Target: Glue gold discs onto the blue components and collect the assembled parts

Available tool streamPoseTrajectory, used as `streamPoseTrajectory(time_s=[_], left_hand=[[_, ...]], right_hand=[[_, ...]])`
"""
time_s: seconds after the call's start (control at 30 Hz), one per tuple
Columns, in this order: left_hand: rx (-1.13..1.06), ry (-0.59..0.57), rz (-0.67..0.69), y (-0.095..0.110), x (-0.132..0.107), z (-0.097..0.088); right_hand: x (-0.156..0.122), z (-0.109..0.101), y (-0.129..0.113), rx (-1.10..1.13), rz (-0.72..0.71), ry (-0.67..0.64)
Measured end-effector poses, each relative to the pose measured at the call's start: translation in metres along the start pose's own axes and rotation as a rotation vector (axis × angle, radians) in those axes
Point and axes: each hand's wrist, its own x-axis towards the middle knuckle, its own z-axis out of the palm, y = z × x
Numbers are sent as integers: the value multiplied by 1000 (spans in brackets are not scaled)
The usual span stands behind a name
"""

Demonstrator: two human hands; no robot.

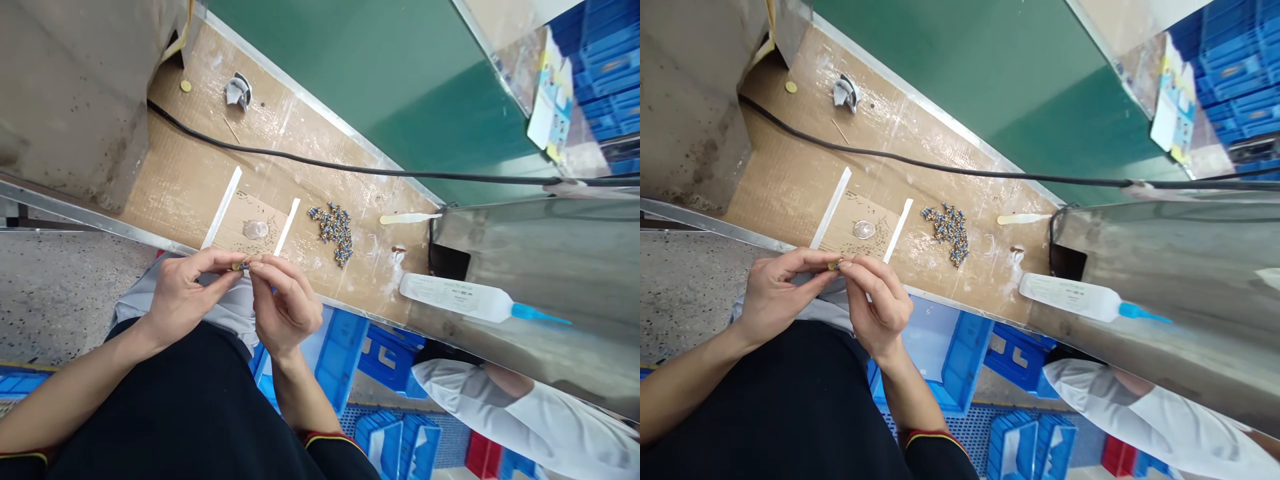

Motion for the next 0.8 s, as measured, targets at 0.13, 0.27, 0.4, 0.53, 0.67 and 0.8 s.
streamPoseTrajectory(time_s=[0.13,0.27,0.4,0.53,0.67,0.8], left_hand=[[-3,-4,-5,0,-1,0],[13,0,8,0,-2,-1],[92,-4,80,-1,-4,-2],[176,7,216,-2,-6,-1],[303,29,330,2,-5,-1],[398,24,369,9,-5,-3]], right_hand=[[0,0,0,-23,-15,-1],[0,0,0,-43,-36,4],[0,0,0,-60,-58,2],[0,-1,-2,-108,-110,8],[0,-2,-3,-133,-149,7],[-4,-3,1,-131,-202,3]])
